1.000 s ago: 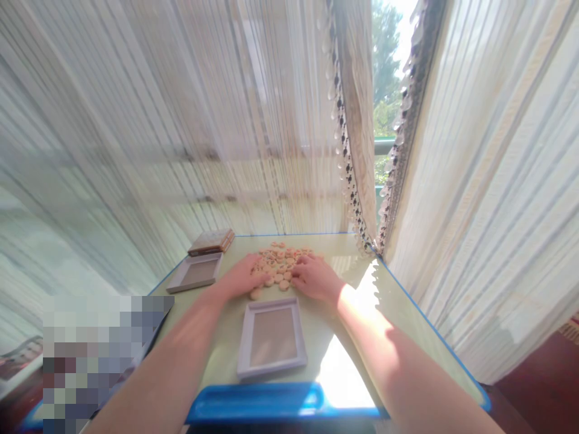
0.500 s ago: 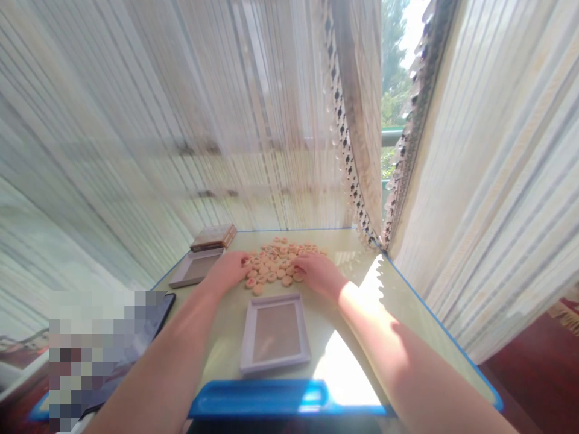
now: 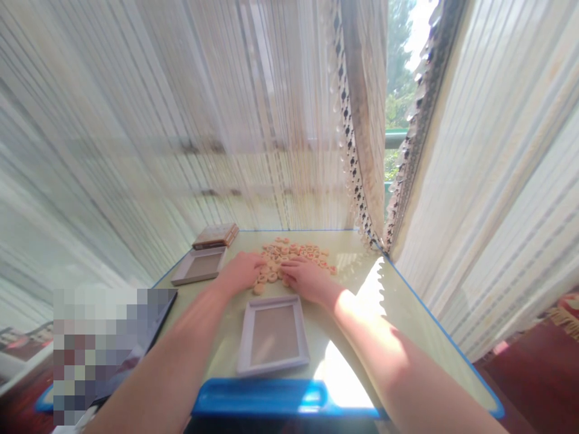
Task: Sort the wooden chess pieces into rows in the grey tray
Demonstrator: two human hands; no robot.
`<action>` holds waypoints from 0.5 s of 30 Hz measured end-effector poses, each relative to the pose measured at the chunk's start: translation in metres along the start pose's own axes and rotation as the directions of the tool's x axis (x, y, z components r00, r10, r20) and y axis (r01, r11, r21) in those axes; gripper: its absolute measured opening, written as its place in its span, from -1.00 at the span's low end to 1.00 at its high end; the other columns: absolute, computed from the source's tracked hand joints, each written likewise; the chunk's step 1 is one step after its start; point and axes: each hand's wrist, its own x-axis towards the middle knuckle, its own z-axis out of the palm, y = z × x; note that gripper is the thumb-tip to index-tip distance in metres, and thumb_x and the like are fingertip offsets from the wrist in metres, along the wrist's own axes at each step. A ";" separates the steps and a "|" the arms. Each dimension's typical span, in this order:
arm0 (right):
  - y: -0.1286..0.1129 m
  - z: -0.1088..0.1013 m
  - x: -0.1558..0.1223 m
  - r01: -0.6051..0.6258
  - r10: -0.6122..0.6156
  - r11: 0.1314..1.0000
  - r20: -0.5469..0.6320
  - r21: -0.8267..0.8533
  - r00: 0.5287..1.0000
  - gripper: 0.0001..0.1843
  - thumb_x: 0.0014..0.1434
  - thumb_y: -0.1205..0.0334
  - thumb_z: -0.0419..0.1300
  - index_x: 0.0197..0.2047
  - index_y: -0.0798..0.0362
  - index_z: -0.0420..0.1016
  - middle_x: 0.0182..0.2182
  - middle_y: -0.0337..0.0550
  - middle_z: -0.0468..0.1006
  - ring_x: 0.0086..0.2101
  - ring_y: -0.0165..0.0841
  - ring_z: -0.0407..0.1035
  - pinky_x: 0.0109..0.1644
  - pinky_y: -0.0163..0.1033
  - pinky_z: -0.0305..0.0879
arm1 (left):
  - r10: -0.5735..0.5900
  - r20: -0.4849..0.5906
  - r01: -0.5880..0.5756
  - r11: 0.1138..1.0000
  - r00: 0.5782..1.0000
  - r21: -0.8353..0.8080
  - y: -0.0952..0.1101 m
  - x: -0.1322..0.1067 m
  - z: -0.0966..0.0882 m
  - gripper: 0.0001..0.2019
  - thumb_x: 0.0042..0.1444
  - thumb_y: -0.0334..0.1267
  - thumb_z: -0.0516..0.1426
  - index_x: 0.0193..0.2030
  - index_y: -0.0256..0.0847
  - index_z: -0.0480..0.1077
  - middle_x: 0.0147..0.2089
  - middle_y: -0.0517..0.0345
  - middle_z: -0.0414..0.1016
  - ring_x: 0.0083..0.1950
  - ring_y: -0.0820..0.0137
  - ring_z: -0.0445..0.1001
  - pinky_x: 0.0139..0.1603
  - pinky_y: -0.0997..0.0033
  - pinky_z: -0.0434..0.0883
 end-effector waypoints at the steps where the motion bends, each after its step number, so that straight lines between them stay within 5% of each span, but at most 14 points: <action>1: 0.000 0.000 0.001 -0.001 0.001 1.000 0.013 -0.029 1.000 -0.57 0.25 0.15 -0.12 0.13 -0.01 0.30 0.11 -0.20 0.32 0.13 -0.26 0.11 0.22 -0.09 0.01 | -0.002 0.003 0.002 1.000 1.000 0.015 0.001 0.000 0.001 -0.72 0.09 -0.36 -0.03 -0.22 -0.16 0.49 -0.15 0.04 0.50 -0.09 0.31 0.41 -0.01 0.38 0.30; 5: 0.003 0.002 0.005 -0.062 0.068 0.994 0.070 -0.085 0.995 -0.46 0.26 -0.01 -0.18 0.24 0.00 0.12 0.21 -0.19 0.17 0.19 -0.18 -0.03 0.24 -0.01 -0.08 | 0.024 -0.040 -0.023 1.000 0.999 0.007 0.003 0.002 0.005 -0.67 0.07 -0.45 -0.05 -0.13 -0.13 0.45 -0.21 0.08 0.50 -0.18 0.38 0.44 -0.11 0.45 0.32; 9: 0.008 0.003 0.009 -0.080 0.085 0.990 0.041 -0.116 0.996 -0.45 0.23 -0.07 -0.16 0.21 -0.05 0.17 0.22 -0.19 0.13 0.21 -0.17 -0.09 0.24 -0.01 -0.12 | 0.098 -0.074 -0.101 0.994 0.992 -0.037 0.007 0.004 0.007 -0.70 0.05 -0.46 -0.04 -0.21 -0.15 0.48 -0.30 0.11 0.51 -0.24 0.39 0.44 -0.17 0.45 0.34; 15: 0.008 -0.001 0.010 -0.088 0.089 0.993 0.013 -0.076 0.996 -0.55 0.26 0.08 -0.16 0.12 -0.05 0.30 0.08 -0.20 0.35 0.09 -0.28 0.15 0.18 -0.12 0.03 | 0.134 -0.100 -0.140 0.989 0.986 -0.053 0.011 0.004 0.005 -0.71 0.02 -0.48 -0.03 -0.34 -0.21 0.50 -0.30 0.10 0.50 -0.23 0.38 0.43 -0.16 0.43 0.34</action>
